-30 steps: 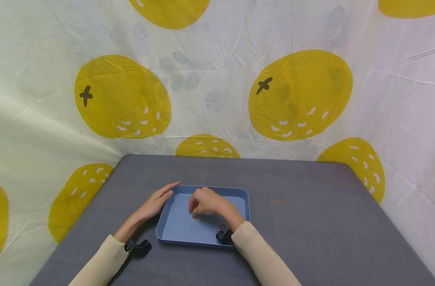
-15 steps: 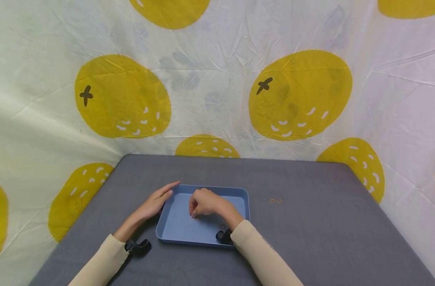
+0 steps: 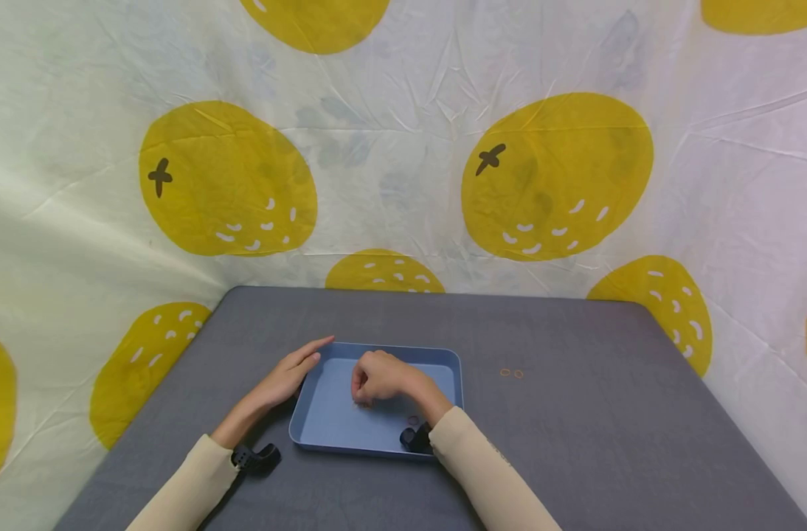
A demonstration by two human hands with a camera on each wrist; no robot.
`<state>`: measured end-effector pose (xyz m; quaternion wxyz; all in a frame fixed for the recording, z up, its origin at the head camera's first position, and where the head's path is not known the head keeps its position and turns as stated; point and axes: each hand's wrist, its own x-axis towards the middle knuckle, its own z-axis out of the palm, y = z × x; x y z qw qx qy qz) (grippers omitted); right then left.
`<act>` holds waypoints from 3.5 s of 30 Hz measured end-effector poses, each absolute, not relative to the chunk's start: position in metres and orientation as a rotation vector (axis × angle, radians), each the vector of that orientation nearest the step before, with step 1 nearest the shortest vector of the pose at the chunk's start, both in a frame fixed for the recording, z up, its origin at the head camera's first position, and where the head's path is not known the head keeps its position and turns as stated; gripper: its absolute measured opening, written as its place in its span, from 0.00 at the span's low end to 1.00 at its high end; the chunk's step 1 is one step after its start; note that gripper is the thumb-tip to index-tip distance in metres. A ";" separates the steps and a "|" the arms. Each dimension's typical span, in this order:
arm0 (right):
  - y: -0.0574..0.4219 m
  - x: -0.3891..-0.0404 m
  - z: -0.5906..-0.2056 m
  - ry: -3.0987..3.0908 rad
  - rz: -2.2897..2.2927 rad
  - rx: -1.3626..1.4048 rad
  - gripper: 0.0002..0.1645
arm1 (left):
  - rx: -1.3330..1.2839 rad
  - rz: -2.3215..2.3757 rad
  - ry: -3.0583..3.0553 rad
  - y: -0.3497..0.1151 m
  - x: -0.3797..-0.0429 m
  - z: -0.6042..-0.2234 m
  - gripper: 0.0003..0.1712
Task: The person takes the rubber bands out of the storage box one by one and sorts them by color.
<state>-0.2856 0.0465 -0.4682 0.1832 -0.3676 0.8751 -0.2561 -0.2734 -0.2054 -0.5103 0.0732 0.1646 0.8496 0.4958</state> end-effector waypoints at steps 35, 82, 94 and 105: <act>0.084 -0.284 -0.428 2.406 -1.020 -1.064 0.06 | 0.499 1.464 2.583 -0.205 -0.275 -0.510 0.26; 0.263 -0.254 -0.404 2.701 -1.159 -0.776 0.05 | 0.513 1.452 2.600 -0.205 -0.272 -0.512 0.26; 0.294 -0.259 -0.410 2.755 -1.211 -0.739 0.06 | 0.519 1.450 2.595 -0.206 -0.271 -0.512 0.26; 0.334 -0.265 -0.428 2.764 -1.120 -0.561 0.08 | 0.539 1.465 2.603 -0.205 -0.273 -0.514 0.26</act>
